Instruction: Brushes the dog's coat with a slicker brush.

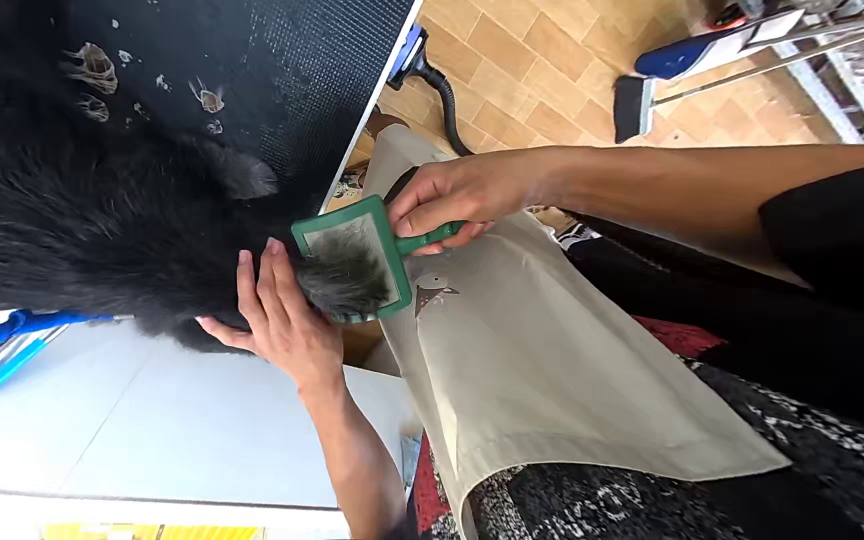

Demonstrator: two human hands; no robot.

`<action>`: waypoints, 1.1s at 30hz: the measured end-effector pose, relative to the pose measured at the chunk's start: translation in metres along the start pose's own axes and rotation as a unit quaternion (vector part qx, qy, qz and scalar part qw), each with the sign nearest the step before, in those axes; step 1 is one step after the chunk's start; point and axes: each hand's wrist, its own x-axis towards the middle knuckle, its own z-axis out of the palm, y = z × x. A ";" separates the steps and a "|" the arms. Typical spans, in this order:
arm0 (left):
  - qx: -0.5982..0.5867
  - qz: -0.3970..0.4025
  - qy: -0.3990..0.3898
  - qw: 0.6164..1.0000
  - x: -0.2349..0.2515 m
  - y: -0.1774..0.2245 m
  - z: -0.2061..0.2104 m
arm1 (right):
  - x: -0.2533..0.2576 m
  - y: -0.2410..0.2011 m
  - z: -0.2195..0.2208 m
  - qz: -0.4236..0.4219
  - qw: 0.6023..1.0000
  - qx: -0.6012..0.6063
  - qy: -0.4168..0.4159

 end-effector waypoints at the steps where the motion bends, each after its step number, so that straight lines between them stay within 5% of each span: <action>1: -0.013 -0.017 0.027 0.999 0.003 0.000 0.002 | -0.002 0.000 0.001 -0.009 1.000 0.008 -0.006; 5: -0.150 -0.113 0.138 0.972 0.005 0.004 -0.004 | -0.003 0.007 0.005 -0.045 0.997 0.056 -0.037; 8: -0.319 -0.233 0.266 0.879 -0.001 0.033 -0.011 | 0.011 0.021 0.009 -0.018 0.996 0.091 0.002; 10: -0.414 -0.244 0.223 0.848 -0.006 0.062 -0.020 | 0.028 0.030 0.015 0.018 0.996 0.074 0.045; 13: -0.370 -0.098 0.039 0.923 -0.026 0.085 -0.029 | 0.042 0.037 0.021 0.031 0.997 0.049 0.055; 18: -0.161 -0.052 0.012 0.985 -0.040 0.033 -0.051 | 0.020 0.026 0.007 0.004 0.999 -0.004 0.036; 22: 0.040 -0.017 -0.102 0.994 -0.013 0.000 -0.040 | 0.007 0.019 0.007 -0.015 1.000 -0.015 0.010; 28: 0.021 -0.037 0.030 0.999 0.016 0.010 -0.002 | -0.016 0.014 0.004 -0.056 0.998 -0.019 -0.005; 33: -0.122 -0.144 0.091 0.978 0.013 0.011 -0.007 | -0.022 0.013 0.006 -0.082 0.995 0.049 -0.028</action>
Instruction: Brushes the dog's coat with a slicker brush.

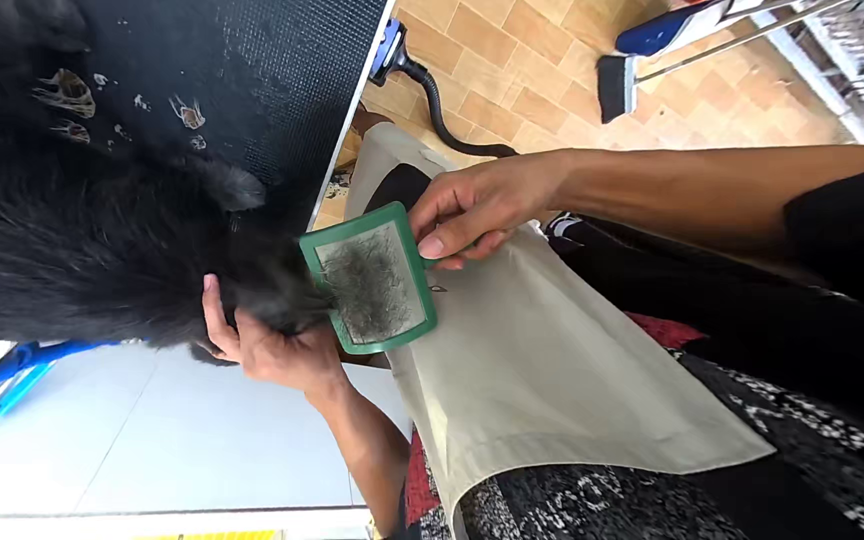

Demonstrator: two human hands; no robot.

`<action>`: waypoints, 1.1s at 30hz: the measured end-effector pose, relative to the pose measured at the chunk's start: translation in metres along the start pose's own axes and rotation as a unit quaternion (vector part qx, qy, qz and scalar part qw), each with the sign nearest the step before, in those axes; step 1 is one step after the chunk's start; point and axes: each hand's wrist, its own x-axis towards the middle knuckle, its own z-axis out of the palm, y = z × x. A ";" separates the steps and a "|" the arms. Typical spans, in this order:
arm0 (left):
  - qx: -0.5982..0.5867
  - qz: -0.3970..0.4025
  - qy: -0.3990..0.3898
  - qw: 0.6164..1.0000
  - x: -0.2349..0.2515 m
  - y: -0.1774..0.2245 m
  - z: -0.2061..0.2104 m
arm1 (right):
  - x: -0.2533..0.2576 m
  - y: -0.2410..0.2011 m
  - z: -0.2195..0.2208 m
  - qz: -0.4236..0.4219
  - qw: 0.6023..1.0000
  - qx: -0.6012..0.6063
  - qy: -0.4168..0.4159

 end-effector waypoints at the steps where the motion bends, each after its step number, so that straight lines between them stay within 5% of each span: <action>1: -0.076 -0.037 0.031 0.996 -0.001 0.001 -0.002 | 0.003 0.002 0.000 0.001 1.000 0.017 0.000; 5: -0.336 -0.191 0.152 0.909 -0.003 0.033 -0.011 | 0.027 0.008 0.006 0.069 0.996 -0.015 0.060; 9: -0.353 -0.096 0.033 0.930 -0.035 0.057 -0.022 | 0.043 0.006 0.013 0.087 0.992 -0.058 0.070; 14: -0.036 0.074 -0.070 0.994 -0.043 0.014 -0.042 | 0.029 -0.004 0.006 0.061 0.997 -0.045 0.030; 17: 0.113 0.089 -0.172 0.975 -0.023 -0.002 -0.030 | 0.022 -0.011 0.006 0.060 0.996 -0.063 0.019; 20: 0.130 0.066 -0.146 0.979 -0.004 0.001 -0.010 | 0.015 -0.015 0.005 0.036 0.997 -0.069 0.002; 25: -0.007 -0.038 -0.043 0.998 0.022 0.004 -0.008 | 0.007 -0.018 0.005 0.001 1.000 -0.014 -0.014; 28: -0.217 -0.140 0.070 0.964 0.018 0.019 -0.008 | 0.015 -0.011 0.005 0.056 0.998 -0.013 0.041; 30: -0.295 -0.149 0.023 0.943 0.000 0.043 -0.014 | 0.026 -0.002 0.008 0.097 0.992 -0.022 0.071; 33: -0.245 -0.008 -0.104 0.964 -0.034 0.067 -0.021 | 0.039 -0.001 0.006 0.108 0.991 -0.043 0.069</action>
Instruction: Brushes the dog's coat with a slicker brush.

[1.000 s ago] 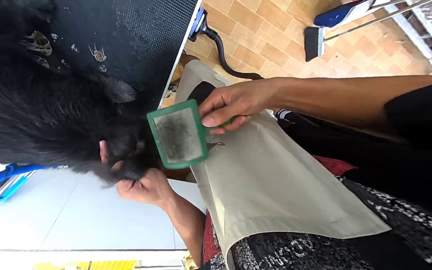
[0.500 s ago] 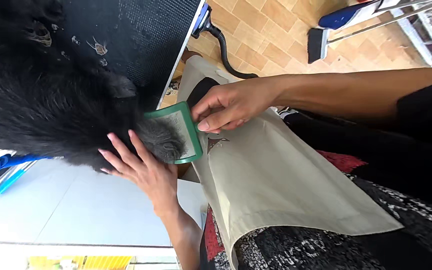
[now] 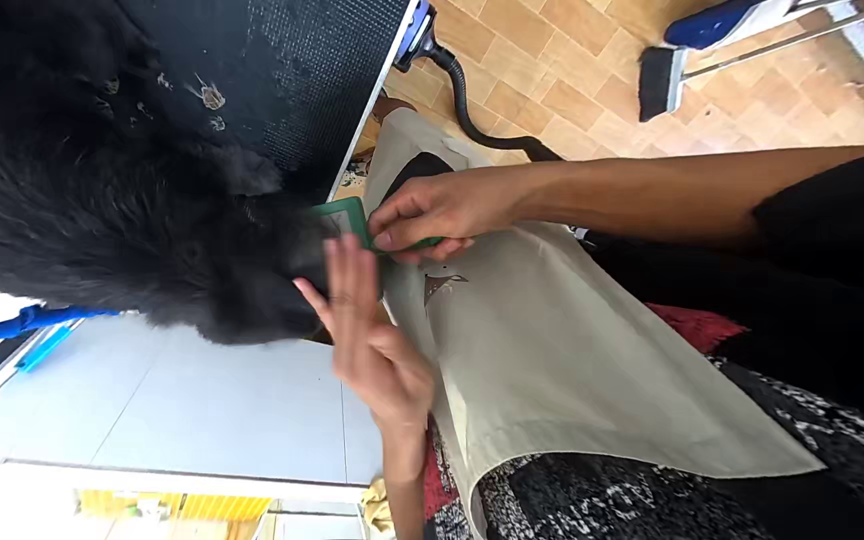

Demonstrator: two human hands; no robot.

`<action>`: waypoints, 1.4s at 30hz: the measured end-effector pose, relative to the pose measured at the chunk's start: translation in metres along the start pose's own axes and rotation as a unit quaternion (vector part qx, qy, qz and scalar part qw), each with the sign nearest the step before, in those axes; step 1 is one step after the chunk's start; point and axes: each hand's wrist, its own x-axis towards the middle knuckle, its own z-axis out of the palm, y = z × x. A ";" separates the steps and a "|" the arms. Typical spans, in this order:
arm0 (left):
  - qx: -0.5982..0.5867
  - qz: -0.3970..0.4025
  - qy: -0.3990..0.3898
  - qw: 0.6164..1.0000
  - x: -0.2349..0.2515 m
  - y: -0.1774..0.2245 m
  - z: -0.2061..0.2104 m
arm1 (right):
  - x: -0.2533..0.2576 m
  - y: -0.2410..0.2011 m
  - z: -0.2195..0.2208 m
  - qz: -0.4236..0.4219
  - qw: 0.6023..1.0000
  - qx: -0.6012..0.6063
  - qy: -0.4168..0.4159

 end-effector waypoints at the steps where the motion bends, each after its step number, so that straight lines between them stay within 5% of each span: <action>1: 0.041 0.031 -0.004 0.999 -0.008 0.003 -0.001 | 0.001 -0.001 -0.002 -0.008 1.000 -0.003 -0.009; 5: 0.238 0.073 0.042 0.968 -0.006 -0.031 -0.030 | -0.008 -0.005 -0.017 -0.052 0.998 -0.007 -0.041; 8: 0.352 0.044 -0.037 0.934 0.017 -0.052 -0.024 | -0.011 -0.001 -0.019 -0.085 0.995 0.008 -0.057; 12: 0.366 0.012 0.045 0.929 0.041 -0.067 -0.012 | -0.020 -0.002 -0.021 -0.118 0.991 0.016 -0.064; 16: 0.256 -0.032 0.177 0.950 0.047 -0.054 -0.007 | -0.025 0.001 -0.019 -0.087 0.993 0.052 -0.053; 21: 0.037 0.006 0.091 0.995 -0.010 -0.028 0.017 | 0.004 0.006 -0.013 0.031 0.999 0.012 0.028; 23: -0.053 -0.010 0.138 0.989 -0.028 -0.033 0.025 | 0.012 0.003 -0.016 0.016 1.000 0.017 0.018; 25: -0.175 -0.123 0.199 0.956 -0.032 -0.043 0.034 | 0.010 -0.002 -0.027 -0.006 1.000 0.016 0.005; 28: -0.377 -0.332 0.176 0.846 0.001 -0.042 0.035 | 0.002 -0.005 -0.038 -0.019 1.000 -0.008 -0.020; 31: -0.604 -0.325 0.164 0.709 0.036 -0.053 0.039 | -0.006 -0.011 -0.045 -0.029 0.998 -0.018 -0.055; 33: -0.623 -0.289 0.181 0.704 0.033 -0.066 0.052 | -0.012 -0.017 -0.044 -0.052 0.996 -0.016 -0.077; 35: -0.554 -0.287 0.233 0.746 0.020 -0.075 0.062 | -0.007 -0.027 -0.033 -0.130 0.989 -0.018 -0.071; 38: -0.493 -0.228 0.274 0.794 0.023 -0.080 0.070 | 0.023 -0.041 -0.004 -0.341 0.923 -0.158 0.082; 40: -0.575 -0.200 0.218 0.763 0.014 -0.090 0.061 | 0.047 -0.035 0.004 -0.376 0.859 -0.314 0.147; 42: -0.684 -0.205 0.205 0.669 0.009 -0.094 0.052 | 0.060 -0.018 0.001 -0.347 0.801 -0.457 0.169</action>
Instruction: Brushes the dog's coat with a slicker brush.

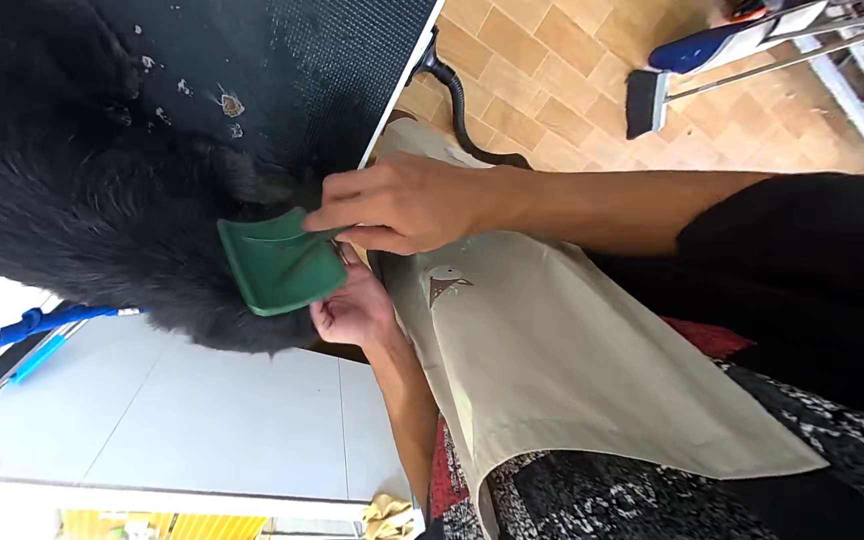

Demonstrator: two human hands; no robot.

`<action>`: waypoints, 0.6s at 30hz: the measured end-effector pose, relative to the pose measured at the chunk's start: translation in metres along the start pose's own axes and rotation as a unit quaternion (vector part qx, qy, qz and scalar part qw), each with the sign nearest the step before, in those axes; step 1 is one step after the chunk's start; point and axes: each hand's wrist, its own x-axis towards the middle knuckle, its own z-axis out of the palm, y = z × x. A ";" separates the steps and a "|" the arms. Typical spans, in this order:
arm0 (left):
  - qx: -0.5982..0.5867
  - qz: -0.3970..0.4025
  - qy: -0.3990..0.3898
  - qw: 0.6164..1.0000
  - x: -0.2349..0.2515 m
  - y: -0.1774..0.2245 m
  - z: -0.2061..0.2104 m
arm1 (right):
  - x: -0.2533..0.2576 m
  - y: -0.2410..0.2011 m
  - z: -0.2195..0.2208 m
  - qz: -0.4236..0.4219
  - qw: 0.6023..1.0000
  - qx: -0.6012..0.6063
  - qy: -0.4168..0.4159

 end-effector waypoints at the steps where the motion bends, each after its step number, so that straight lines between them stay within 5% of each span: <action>1: -0.040 -0.013 0.003 0.999 0.000 0.002 -0.001 | -0.007 0.011 0.006 -0.006 0.999 -0.050 -0.011; 10: 0.108 0.020 -0.020 0.994 0.032 -0.008 0.011 | -0.091 0.078 -0.019 0.072 0.980 -0.182 -0.044; 15: 0.091 0.068 -0.059 0.992 0.047 -0.008 0.018 | -0.030 0.033 -0.003 0.025 0.992 -0.077 0.101; 18: 0.062 0.066 -0.060 0.994 0.045 -0.006 0.019 | -0.002 0.030 0.014 -0.004 0.997 -0.059 0.052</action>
